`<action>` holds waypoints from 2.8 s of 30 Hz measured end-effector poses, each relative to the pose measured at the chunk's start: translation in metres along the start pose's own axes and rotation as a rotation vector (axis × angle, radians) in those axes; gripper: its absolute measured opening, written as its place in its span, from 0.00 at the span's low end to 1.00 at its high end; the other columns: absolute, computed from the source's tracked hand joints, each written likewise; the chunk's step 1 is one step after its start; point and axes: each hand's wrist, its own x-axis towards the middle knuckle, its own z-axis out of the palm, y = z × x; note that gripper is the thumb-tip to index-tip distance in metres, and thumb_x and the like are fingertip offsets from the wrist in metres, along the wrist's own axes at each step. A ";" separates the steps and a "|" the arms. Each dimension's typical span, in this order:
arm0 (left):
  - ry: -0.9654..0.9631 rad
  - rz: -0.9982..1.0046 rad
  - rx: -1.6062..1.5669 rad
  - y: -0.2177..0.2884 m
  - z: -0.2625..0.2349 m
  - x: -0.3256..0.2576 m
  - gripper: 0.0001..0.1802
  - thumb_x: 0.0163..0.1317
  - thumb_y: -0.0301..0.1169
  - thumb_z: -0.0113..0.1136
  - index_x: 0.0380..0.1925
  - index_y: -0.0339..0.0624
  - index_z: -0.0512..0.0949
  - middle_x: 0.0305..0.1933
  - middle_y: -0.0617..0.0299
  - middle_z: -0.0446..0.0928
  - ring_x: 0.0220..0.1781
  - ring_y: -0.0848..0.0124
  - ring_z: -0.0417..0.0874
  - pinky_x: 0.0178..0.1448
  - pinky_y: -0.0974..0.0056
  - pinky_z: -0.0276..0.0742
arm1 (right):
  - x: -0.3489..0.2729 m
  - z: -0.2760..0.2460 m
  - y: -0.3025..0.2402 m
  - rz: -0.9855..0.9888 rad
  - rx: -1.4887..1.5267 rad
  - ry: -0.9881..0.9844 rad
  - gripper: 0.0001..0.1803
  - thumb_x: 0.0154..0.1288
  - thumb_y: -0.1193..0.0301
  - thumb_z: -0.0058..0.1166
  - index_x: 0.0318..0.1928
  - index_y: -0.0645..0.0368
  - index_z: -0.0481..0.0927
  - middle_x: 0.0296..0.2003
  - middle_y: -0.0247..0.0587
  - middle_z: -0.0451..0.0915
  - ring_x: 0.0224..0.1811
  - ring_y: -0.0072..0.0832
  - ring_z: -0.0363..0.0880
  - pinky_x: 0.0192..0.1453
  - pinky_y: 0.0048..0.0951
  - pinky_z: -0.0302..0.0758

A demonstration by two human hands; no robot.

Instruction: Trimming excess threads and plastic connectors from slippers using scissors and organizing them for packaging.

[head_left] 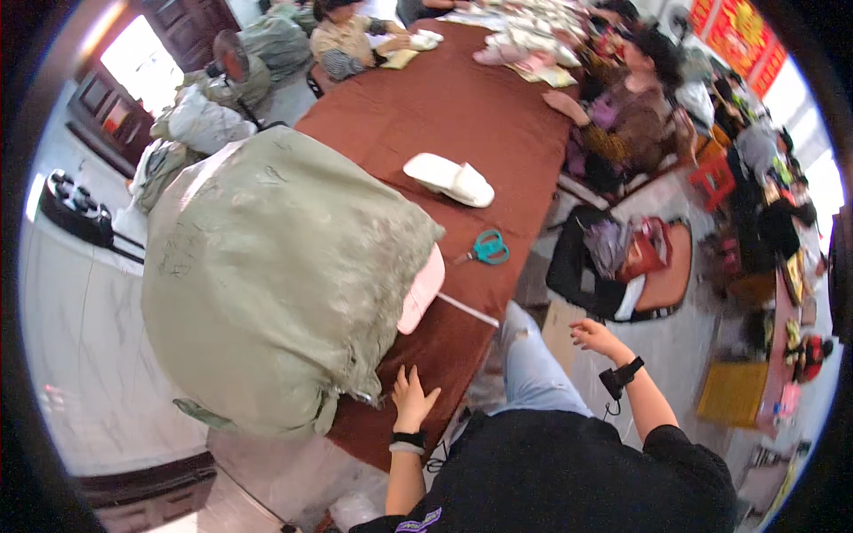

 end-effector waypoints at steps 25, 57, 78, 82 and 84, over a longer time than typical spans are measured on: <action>-0.055 -0.754 0.006 0.028 0.086 0.092 0.32 0.59 0.48 0.49 0.58 0.37 0.66 0.61 0.42 0.64 0.68 0.46 0.55 0.69 0.40 0.40 | 0.373 -0.064 -0.191 -1.265 -0.861 -0.428 0.18 0.48 0.65 0.58 0.43 0.49 0.76 0.43 0.31 0.75 0.45 0.31 0.73 0.47 0.35 0.69; 0.636 -0.343 -0.556 0.030 0.047 0.083 0.42 0.51 0.42 0.66 0.60 0.33 0.59 0.63 0.47 0.60 0.66 0.57 0.59 0.67 0.58 0.55 | 0.309 -0.051 -0.155 -1.584 -0.501 -0.125 0.27 0.47 0.71 0.62 0.50 0.61 0.69 0.46 0.50 0.71 0.52 0.46 0.67 0.57 0.38 0.65; 1.071 0.012 -1.479 0.200 0.126 0.088 0.17 0.57 0.22 0.58 0.47 0.34 0.69 0.46 0.60 0.75 0.46 0.70 0.77 0.50 0.66 0.74 | 0.296 -0.053 -0.125 -1.472 -0.766 -0.188 0.27 0.52 0.68 0.57 0.52 0.62 0.65 0.35 0.54 0.78 0.38 0.50 0.78 0.39 0.45 0.74; 1.109 0.027 -1.548 0.194 0.156 0.076 0.14 0.60 0.27 0.58 0.45 0.35 0.70 0.43 0.61 0.76 0.41 0.74 0.78 0.46 0.68 0.75 | 0.257 -0.059 -0.120 -0.917 -0.190 -0.817 0.27 0.61 0.75 0.53 0.60 0.58 0.61 0.40 0.41 0.78 0.40 0.27 0.79 0.41 0.27 0.75; 1.191 -0.021 -1.628 0.185 0.163 0.075 0.13 0.63 0.31 0.55 0.45 0.36 0.70 0.39 0.62 0.77 0.38 0.73 0.78 0.45 0.67 0.75 | 0.242 -0.046 -0.107 -0.835 -0.003 -0.938 0.26 0.62 0.75 0.52 0.60 0.58 0.62 0.43 0.38 0.75 0.44 0.26 0.77 0.46 0.27 0.74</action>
